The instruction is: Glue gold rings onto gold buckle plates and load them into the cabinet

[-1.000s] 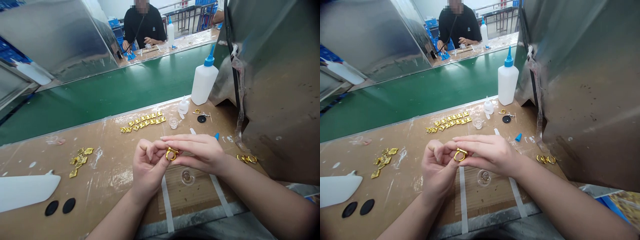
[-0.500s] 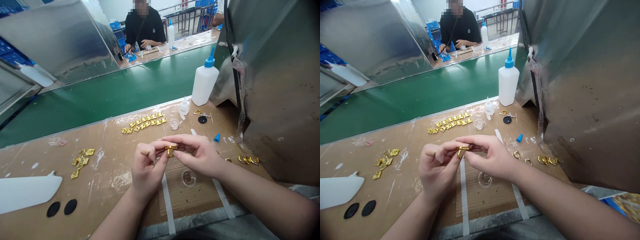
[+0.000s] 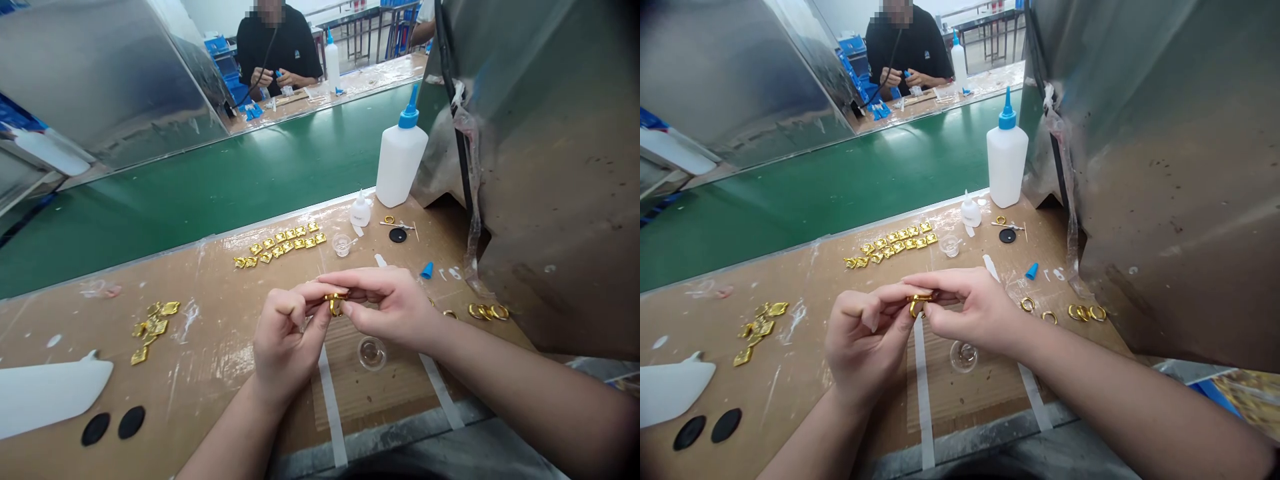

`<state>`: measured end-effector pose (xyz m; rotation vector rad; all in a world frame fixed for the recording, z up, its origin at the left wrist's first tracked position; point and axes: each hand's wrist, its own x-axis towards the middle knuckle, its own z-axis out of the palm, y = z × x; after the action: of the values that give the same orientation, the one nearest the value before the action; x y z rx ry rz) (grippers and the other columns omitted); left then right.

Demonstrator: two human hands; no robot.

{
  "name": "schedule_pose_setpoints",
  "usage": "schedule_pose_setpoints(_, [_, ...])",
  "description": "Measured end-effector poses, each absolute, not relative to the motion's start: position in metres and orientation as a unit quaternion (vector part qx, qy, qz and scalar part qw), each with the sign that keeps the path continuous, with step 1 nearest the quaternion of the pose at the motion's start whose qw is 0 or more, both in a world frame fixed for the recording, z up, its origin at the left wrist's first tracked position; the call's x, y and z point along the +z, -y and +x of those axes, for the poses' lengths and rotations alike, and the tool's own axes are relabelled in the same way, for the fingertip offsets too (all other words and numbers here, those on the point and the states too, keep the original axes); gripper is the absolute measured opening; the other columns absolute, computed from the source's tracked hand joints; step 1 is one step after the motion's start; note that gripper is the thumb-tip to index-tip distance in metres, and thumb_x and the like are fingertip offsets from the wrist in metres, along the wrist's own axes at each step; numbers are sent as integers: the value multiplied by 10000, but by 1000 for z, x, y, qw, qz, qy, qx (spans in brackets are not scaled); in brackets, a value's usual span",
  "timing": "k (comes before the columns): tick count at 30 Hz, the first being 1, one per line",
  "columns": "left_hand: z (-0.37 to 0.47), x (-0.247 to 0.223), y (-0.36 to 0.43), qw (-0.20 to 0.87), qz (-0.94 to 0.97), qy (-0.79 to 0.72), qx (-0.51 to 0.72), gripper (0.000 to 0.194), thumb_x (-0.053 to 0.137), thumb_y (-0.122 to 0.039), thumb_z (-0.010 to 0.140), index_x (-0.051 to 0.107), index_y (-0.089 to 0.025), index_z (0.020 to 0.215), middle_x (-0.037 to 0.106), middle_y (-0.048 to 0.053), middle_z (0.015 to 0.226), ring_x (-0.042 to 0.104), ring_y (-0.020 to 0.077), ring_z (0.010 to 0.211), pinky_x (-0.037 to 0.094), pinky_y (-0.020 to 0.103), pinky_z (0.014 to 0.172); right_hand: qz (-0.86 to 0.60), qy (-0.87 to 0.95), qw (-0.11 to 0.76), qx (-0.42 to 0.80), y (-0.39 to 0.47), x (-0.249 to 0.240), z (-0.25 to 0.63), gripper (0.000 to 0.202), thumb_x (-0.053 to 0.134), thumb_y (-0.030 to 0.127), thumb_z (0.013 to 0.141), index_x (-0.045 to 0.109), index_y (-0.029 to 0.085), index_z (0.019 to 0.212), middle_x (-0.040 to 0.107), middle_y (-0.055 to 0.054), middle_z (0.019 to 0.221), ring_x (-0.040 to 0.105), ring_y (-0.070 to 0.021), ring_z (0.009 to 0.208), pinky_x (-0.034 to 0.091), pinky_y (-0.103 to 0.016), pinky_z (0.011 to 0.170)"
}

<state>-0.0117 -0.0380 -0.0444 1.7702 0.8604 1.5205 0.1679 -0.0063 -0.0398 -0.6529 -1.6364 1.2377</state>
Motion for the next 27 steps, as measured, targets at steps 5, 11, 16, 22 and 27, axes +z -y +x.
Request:
schedule_pose_setpoints(5, [-11, -45, 38, 365, 643, -335, 583, 364, 642, 22, 958, 384, -229, 903, 773, 76, 1143, 749, 187, 1079, 659, 311, 889, -269, 677, 465, 503, 3, -39, 170, 461, 642, 76, 834, 757, 146, 1275, 822, -75, 1066, 778, -134, 862, 649, -213, 768])
schedule_pose_setpoints(11, [-13, -45, 38, 380, 635, -346, 576, 347, 651, -12, 970, 385, -230, 922, 770, 87, 1148, 753, 202, 1089, 668, 338, 901, -272, 671, 437, 533, 0, -39, 172, 418, 661, 141, 880, 737, 113, 1290, 812, -73, 961, 744, -115, 748, 620, -206, 653])
schedule_pose_setpoints(16, [-12, -44, 40, 384, 631, -343, 580, 352, 656, -27, 970, 376, -235, 922, 769, 86, 1149, 758, 216, 1083, 682, 353, 885, -264, 698, 465, 476, 1, -37, 171, 381, 669, 128, 868, 766, 131, 1237, 824, -64, 974, 760, -121, 765, 644, -207, 682])
schedule_pose_setpoints(22, [-10, -44, 42, 390, 637, -323, 581, 352, 636, 7, 964, 382, -233, 917, 758, 79, 1163, 753, 205, 1085, 680, 345, 882, -266, 738, 498, 369, 3, -37, 170, 410, 654, 97, 833, 784, 171, 1215, 828, -40, 979, 763, -121, 790, 658, -206, 735])
schedule_pose_setpoints(27, [-9, -43, 43, 387, 646, -309, 581, 352, 610, 34, 963, 382, -227, 908, 745, 80, 1189, 750, 192, 1069, 673, 325, 872, -255, 744, 524, 327, 3, -39, 168, 432, 651, 57, 800, 787, 149, 1199, 826, -43, 963, 762, -113, 784, 654, -177, 751])
